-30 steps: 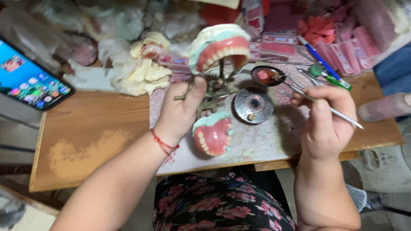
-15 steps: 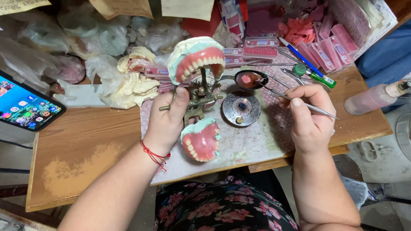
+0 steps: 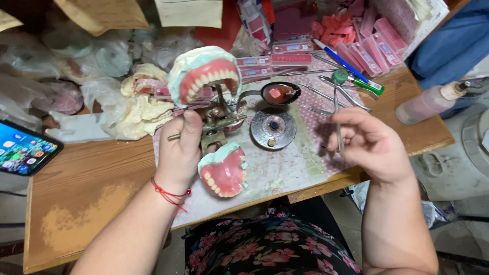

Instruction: Adjusting a dental prosthetic model using a metal probe and applying liquid from a squeeze bottle.

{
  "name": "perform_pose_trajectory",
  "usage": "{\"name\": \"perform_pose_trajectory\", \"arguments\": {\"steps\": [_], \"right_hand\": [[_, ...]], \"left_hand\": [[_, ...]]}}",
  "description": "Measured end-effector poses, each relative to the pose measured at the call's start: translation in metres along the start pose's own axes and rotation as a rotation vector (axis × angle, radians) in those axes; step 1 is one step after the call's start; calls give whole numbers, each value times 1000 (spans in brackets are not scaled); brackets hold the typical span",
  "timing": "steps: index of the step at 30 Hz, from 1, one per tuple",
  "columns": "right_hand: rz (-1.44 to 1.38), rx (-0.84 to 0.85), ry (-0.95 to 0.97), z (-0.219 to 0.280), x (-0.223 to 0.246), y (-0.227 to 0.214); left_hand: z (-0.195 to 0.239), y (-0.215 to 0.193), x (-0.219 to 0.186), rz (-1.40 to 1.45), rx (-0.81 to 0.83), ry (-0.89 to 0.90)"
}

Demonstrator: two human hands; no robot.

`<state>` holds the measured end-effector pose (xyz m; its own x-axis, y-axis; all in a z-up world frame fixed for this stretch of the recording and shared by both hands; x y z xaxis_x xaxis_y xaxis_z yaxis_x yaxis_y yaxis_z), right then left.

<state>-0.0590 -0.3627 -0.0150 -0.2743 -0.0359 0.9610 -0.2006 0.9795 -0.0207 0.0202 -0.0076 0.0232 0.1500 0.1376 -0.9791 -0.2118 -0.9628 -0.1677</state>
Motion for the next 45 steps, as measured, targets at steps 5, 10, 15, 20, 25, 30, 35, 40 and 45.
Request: {"name": "perform_pose_trajectory", "arguments": {"steps": [5, 10, 15, 20, 25, 30, 35, 40, 45], "right_hand": [[724, -146, -136, -13, 0, 12], [938, -144, -173, -12, 4, 19], [810, -1004, -489, 36, 5, -39], [1027, -988, -135, 45, -15, -118], [924, -790, -102, 49, -38, -131], [668, -671, -217, 48, -7, -36], [503, -423, -111, 49, -7, 68], [563, -93, -37, 38, 2, 126], [818, 27, -6, 31, 11, 138]], "left_hand": [[-2, -3, 33, 203, -108, 35], [-7, -5, 38, 166, -114, 43], [4, 9, -8, 113, -130, 5], [3, -8, 18, -292, -138, 97], [-1, -6, 20, -195, -111, 168], [-2, -3, 8, -9, -19, 187], [0, -5, 7, -10, -33, 202], [-1, -5, 8, -25, -54, 218], [-1, -6, 8, -22, -74, 273]]}}
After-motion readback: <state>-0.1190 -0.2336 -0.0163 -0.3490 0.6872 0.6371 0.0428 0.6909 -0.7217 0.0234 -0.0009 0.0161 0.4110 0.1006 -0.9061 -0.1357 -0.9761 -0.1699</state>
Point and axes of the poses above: each hand's wrist, its own z-axis away from the middle knuckle, its own y-axis out of the palm, x = y × z, the point moved 3 cm from there along -z, towards the middle knuckle, and after that the axes turned 3 degrees about x, right-handed, at the moved point
